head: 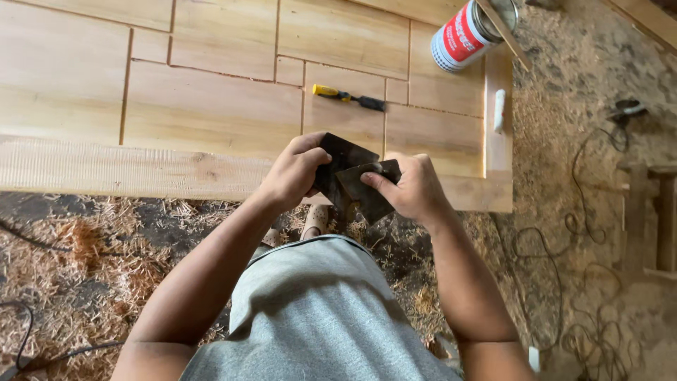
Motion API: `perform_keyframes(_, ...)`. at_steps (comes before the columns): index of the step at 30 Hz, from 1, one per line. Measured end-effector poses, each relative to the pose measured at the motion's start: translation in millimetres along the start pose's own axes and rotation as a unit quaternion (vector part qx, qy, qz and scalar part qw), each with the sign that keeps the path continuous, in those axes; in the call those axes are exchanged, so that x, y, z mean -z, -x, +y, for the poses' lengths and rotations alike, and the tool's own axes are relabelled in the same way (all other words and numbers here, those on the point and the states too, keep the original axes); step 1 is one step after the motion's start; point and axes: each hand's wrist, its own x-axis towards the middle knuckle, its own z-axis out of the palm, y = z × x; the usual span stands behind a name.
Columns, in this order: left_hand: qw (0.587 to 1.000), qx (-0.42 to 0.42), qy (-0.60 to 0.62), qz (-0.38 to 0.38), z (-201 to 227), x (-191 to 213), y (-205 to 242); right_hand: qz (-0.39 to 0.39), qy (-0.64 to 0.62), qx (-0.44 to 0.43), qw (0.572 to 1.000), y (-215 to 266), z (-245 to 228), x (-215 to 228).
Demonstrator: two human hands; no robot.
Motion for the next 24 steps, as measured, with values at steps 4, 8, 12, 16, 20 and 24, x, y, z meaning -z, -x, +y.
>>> perform_keyframes(4, 0.999, -0.026, -0.018, 0.009, -11.2, 0.7, 4.7, 0.03, -0.065, -0.046, 0.996, 28.5, 9.6, -30.2)
perform_keyframes(8, 0.994, -0.084, -0.06, 0.038, -16.4, -0.4, 2.9, -0.009, -0.125, -0.083, 0.989, 52.5, 23.1, -36.3)
perform_keyframes(12, 0.994, -0.066, -0.086, -0.012, -10.1, 0.7, 7.9, 0.05, -0.153, -0.052, 0.986, 66.6, 35.1, -3.0)
perform_keyframes(16, 0.991, -0.03, -0.124, -0.047, -15.1, -11.7, 18.9, 0.128, -0.024, -0.09, 0.987, 76.6, 40.2, 21.7)
perform_keyframes(20, 0.98, -0.152, -0.128, -0.029, -32.3, -35.5, 19.0, 0.129, -0.068, -0.125, 0.981, 65.4, 35.5, 6.6)
perform_keyframes(24, 0.957, -0.223, -0.182, 0.029, -55.3, -49.2, 13.5, 0.135, -0.043, -0.102, 0.985, 70.9, 30.1, -23.9)
